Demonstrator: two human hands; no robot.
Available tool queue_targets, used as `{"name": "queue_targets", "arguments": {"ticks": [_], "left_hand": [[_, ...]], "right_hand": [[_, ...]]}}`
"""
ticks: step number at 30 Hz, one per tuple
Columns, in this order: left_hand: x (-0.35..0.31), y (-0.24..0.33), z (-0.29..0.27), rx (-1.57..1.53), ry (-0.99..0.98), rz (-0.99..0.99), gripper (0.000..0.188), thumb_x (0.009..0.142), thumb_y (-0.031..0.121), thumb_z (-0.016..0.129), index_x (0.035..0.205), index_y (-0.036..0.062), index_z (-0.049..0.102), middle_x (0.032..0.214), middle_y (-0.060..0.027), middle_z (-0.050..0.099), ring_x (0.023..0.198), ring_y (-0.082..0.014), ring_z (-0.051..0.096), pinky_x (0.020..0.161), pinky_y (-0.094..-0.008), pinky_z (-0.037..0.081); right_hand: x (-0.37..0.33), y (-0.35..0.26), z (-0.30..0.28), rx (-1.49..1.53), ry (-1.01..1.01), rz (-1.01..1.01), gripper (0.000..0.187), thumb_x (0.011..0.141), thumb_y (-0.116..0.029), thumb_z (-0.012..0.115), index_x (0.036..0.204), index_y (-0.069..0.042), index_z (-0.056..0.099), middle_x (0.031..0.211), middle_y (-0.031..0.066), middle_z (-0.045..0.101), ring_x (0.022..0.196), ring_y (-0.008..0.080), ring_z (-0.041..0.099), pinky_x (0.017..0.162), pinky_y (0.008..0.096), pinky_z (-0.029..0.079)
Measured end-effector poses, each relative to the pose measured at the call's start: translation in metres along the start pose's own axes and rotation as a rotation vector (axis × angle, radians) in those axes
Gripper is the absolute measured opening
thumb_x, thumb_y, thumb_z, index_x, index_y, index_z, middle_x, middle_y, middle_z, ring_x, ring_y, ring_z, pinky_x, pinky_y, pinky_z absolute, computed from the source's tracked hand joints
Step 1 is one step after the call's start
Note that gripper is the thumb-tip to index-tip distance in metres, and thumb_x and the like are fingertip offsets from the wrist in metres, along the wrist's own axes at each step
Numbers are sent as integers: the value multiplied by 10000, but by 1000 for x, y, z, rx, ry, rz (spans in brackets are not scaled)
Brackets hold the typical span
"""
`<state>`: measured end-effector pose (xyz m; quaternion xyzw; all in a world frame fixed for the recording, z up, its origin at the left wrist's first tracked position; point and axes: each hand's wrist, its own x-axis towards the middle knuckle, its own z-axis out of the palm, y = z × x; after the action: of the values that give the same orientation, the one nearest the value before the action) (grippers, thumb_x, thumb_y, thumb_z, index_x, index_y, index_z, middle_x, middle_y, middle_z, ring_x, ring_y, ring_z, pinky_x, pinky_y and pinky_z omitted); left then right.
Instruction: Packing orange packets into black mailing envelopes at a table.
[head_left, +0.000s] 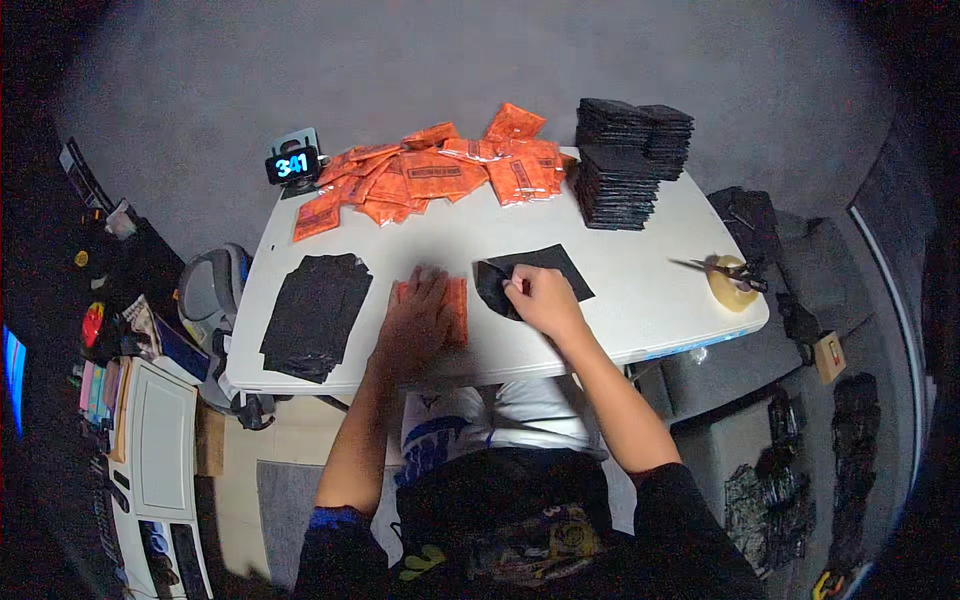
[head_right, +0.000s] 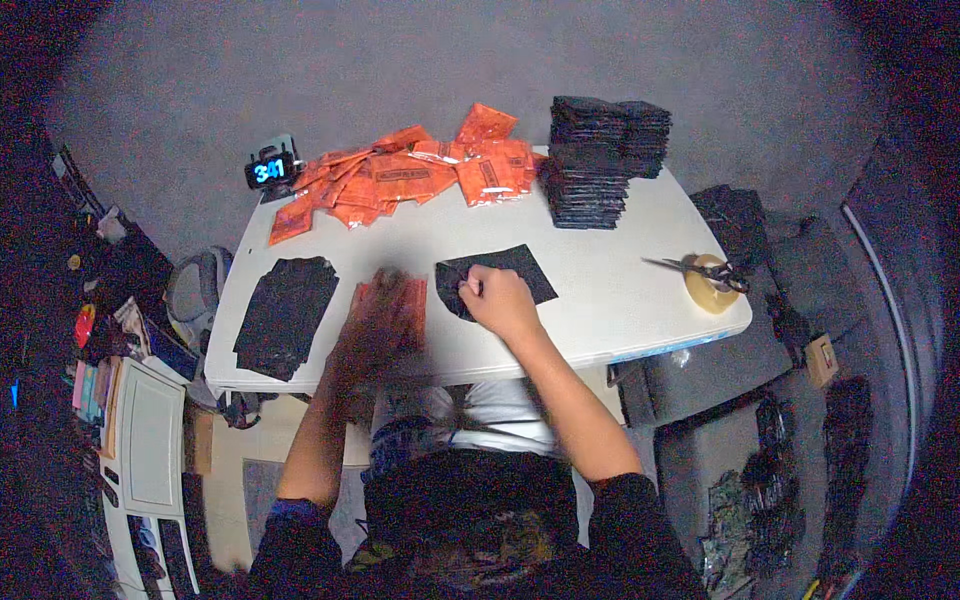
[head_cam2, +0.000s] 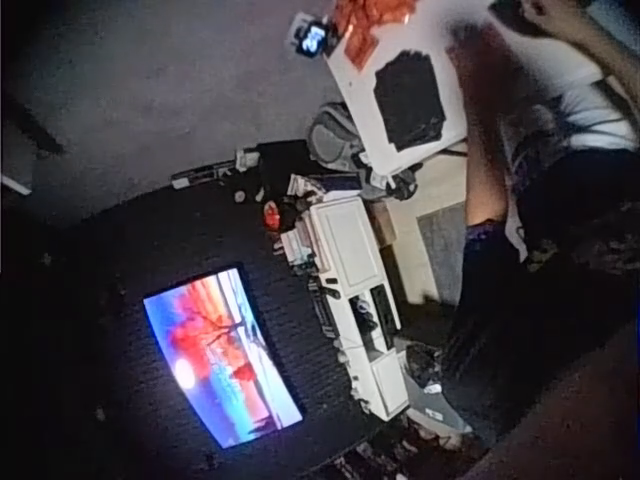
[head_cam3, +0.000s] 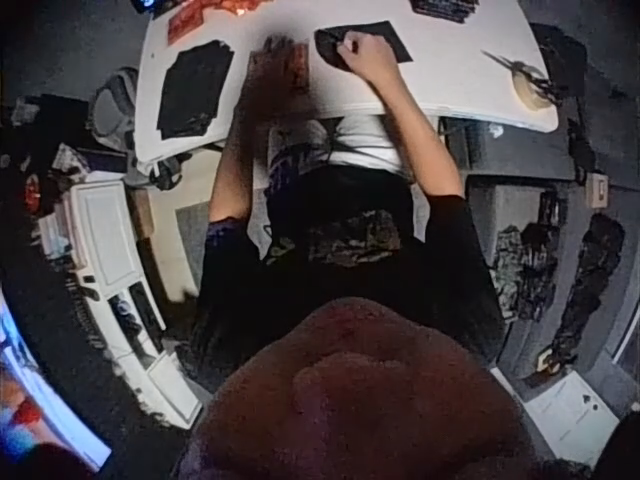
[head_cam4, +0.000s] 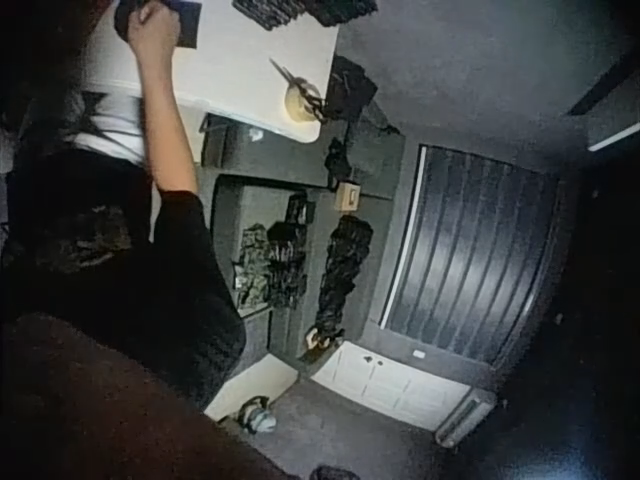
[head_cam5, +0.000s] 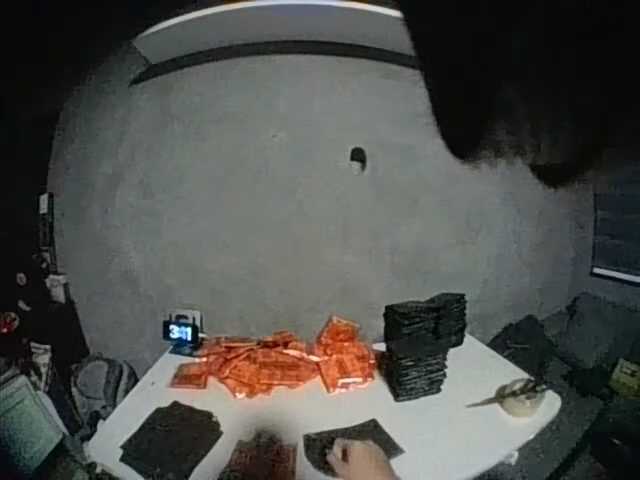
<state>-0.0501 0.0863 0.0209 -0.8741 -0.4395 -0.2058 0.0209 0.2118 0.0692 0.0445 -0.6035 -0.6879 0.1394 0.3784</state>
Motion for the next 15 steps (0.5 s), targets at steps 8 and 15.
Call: {"name": "queue_targets", "arguments": {"ticks": [8, 15], "left_hand": [[-10, -1, 3, 136, -19, -18, 677, 1019, 516, 592, 1596, 194, 443, 1622, -213, 407, 1497, -495, 363, 1153, -794, 266], [-8, 7, 3, 89, -10, -55, 734, 970, 606, 633, 1588, 238, 487, 1624, -232, 411, 1490, -564, 341, 1177, -791, 218]], "right_hand": [[3, -18, 8, -146, -148, -24, 284, 907, -321, 706, 771, -72, 711, 751, 243, 705, 759, 468, 709, 749, 565, 579], [3, -15, 13, -174, -152, -57, 274, 918, -322, 681, 832, -72, 753, 763, 251, 705, 762, 463, 709, 750, 556, 574]]}}
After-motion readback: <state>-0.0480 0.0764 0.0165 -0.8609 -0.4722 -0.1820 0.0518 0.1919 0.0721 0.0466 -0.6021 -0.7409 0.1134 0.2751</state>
